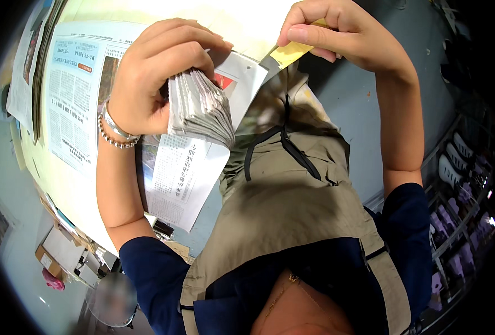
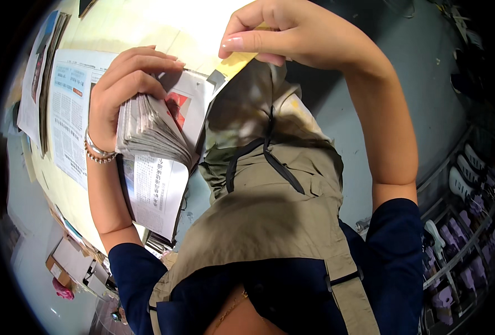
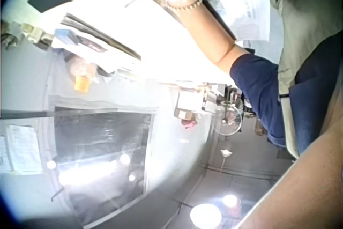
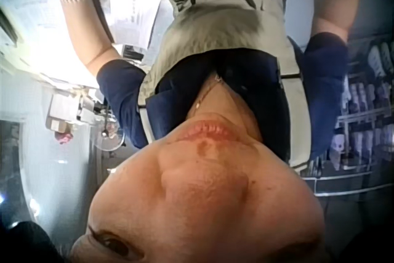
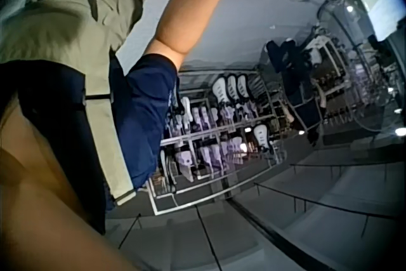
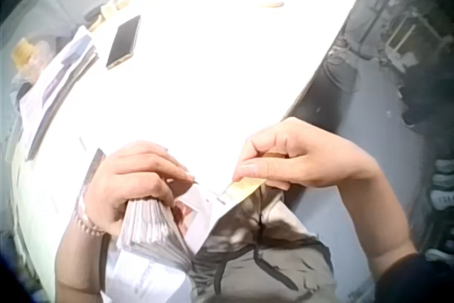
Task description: The person uses a yellow utility knife to trim the edges of a stack of folded paper sheets. They hold the stack in their left hand and carefully slice along the edges with the knife in their right hand, repeating the action on different sides of the stack.
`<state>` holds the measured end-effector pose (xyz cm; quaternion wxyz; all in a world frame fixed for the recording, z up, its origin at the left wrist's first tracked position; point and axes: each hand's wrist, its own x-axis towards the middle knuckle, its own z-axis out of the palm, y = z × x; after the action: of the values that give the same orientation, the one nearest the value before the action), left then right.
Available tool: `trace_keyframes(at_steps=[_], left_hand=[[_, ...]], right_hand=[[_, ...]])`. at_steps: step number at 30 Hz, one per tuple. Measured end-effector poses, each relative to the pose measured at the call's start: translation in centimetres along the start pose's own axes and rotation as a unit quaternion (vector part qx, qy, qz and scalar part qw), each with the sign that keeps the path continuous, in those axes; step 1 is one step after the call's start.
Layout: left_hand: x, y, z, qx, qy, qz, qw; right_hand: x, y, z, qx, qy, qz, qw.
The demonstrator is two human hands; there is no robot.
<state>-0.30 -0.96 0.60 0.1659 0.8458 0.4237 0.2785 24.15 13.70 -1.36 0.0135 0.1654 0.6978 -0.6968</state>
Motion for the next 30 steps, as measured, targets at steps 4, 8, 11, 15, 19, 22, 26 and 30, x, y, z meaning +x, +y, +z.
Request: trace_keyframes(at_steps=[4,8,11,15,19,22,26,30], left_hand=[[-0.5,-0.4,-0.2,-0.076,-0.019,-0.058,0.995],[-0.4,0.6,-0.8,-0.091,-0.046,-0.14,0.985],[-1.1,-1.5,0.4,-0.233,0.066,-0.117,0.963],[-1.1,-2.7,0.6,-0.258,0.054,-0.114,0.958],[-1.5,-2.5,0.2,-0.23,0.044,-0.125,0.964],[-1.1,-2.3,-0.9,-0.132,-0.029,-0.081,0.988],[-2.1,-1.4,-1.0,-0.133,-0.013,-0.115,0.984],[-0.6,-1.7,-0.2,-0.151,-0.009,-0.078,0.985]], right_hand=[[-0.6,-0.9,2.8,-0.018,0.033,-0.014,0.999],[-0.4,1.3,6.9,0.065,-0.009,-0.028,0.997],[-1.0,1.6,11.6,0.093,0.005,-0.006,0.996],[-1.3,2.4,18.5,0.123,-0.026,-0.017,0.992],[-0.8,5.1,26.2,-0.009,-0.088,-0.102,0.991],[-0.7,4.6,25.7,-0.039,-0.164,-0.089,0.982],[-3.1,3.8,19.3,-0.03,-0.133,-0.133,0.982],[-8.4,0.6,12.0,0.097,0.149,0.022,0.984]])
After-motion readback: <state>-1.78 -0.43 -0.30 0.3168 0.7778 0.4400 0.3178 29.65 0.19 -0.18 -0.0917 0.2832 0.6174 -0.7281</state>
